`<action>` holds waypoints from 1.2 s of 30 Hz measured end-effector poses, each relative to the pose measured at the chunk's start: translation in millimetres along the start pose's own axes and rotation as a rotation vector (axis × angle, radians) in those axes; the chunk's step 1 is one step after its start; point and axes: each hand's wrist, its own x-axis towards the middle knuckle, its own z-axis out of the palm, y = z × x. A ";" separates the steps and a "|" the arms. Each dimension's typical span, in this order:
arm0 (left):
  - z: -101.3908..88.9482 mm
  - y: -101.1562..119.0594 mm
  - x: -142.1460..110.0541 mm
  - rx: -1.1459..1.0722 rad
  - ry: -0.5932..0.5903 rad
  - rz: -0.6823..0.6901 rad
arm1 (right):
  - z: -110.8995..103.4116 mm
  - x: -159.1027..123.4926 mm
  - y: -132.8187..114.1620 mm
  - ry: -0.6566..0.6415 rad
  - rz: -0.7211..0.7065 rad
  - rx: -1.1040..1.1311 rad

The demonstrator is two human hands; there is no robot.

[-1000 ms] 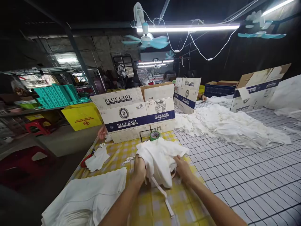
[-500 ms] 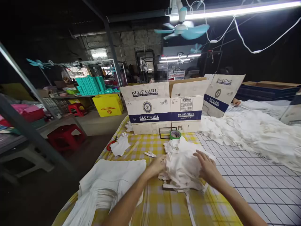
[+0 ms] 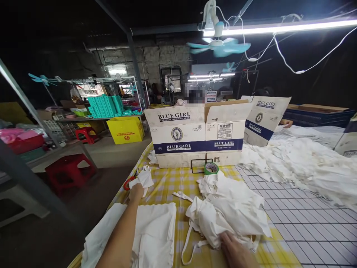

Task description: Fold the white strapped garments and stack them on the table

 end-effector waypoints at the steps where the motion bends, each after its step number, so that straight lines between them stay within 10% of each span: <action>1: -4.9 -0.9 2.6 -0.020 -0.004 0.029 | -13.0 7.0 -0.7 0.033 0.021 0.027; 7: -68.3 14.5 -3.7 -0.230 0.042 0.335 | -131.1 71.1 34.3 0.322 0.240 -0.284; 11: -121.7 46.2 -40.4 -0.419 0.037 0.531 | -157.4 100.2 29.6 0.326 0.211 -0.531; 16: -161.8 92.0 -137.0 -0.588 -0.258 0.731 | -146.9 97.1 -104.7 0.410 -0.222 -0.121; 21: -172.6 122.6 -231.2 -0.493 -0.646 0.955 | -160.9 84.2 -222.5 0.167 -0.462 0.172; 28: -99.1 78.3 -280.8 -0.992 -0.694 0.827 | -182.6 50.0 -233.9 -0.053 -0.289 0.296; 31: -37.9 55.5 -304.0 -0.868 -0.946 0.706 | -198.4 27.4 -228.2 -0.053 -0.224 0.428; 36: 20.9 40.7 -331.1 -0.689 -0.838 0.647 | -225.9 -10.0 -203.3 0.007 0.012 0.586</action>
